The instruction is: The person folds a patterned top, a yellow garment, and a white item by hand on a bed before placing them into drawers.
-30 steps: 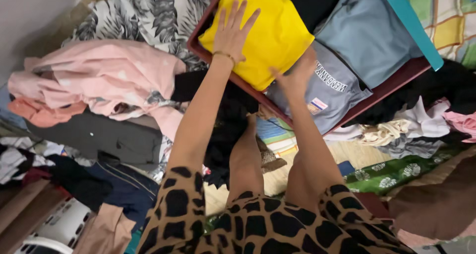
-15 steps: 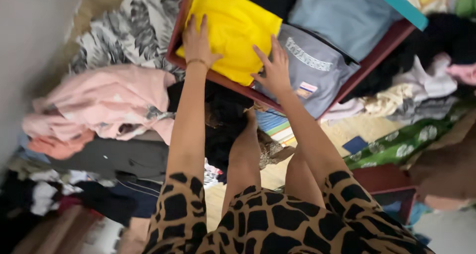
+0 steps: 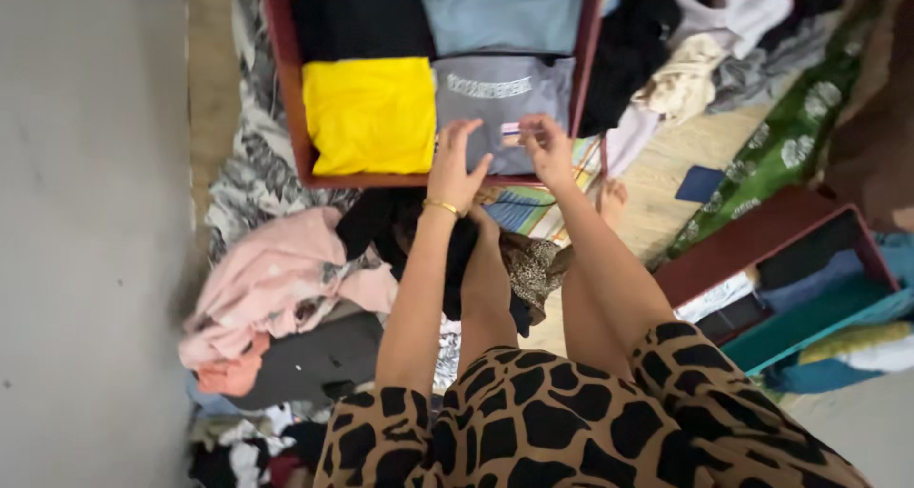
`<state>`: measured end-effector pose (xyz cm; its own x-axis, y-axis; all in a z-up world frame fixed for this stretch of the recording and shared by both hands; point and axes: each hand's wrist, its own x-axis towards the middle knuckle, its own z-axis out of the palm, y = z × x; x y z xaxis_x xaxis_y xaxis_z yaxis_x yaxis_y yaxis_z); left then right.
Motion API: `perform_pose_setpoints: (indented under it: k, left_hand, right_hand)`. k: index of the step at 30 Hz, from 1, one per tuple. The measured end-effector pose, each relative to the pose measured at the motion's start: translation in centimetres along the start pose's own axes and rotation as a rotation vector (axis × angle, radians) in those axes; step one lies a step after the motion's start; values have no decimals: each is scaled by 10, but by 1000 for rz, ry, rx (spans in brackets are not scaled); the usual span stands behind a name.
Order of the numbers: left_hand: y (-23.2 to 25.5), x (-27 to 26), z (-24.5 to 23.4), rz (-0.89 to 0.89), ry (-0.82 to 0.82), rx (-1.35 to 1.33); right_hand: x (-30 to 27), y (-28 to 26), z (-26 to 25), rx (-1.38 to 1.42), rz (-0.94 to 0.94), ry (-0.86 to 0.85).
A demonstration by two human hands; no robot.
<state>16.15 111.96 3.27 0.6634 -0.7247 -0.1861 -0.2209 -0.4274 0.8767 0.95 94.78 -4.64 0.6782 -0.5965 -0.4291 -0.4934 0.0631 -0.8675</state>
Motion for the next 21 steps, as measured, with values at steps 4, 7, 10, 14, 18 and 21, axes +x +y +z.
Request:
perform_pose_setpoints:
  k: [4, 7, 10, 14, 18, 21]
  left_hand:
    - [36, 3, 28, 23, -80, -27]
    - [45, 3, 50, -2, -150, -9]
    - [41, 11, 75, -8, -153, 11]
    - [36, 23, 115, -78, -112, -92]
    - [46, 32, 160, -111, -117, 15]
    - [53, 41, 201, -201, -177, 33]
  right_hand:
    - [-8, 41, -37, 10, -10, 35]
    - [0, 80, -75, 98, 93, 221]
    - [17, 111, -126, 249, 271, 367]
    - [53, 149, -171, 373, 469, 380]
    - [94, 185, -198, 294, 557, 285]
    - [127, 206, -207, 210, 530, 334]
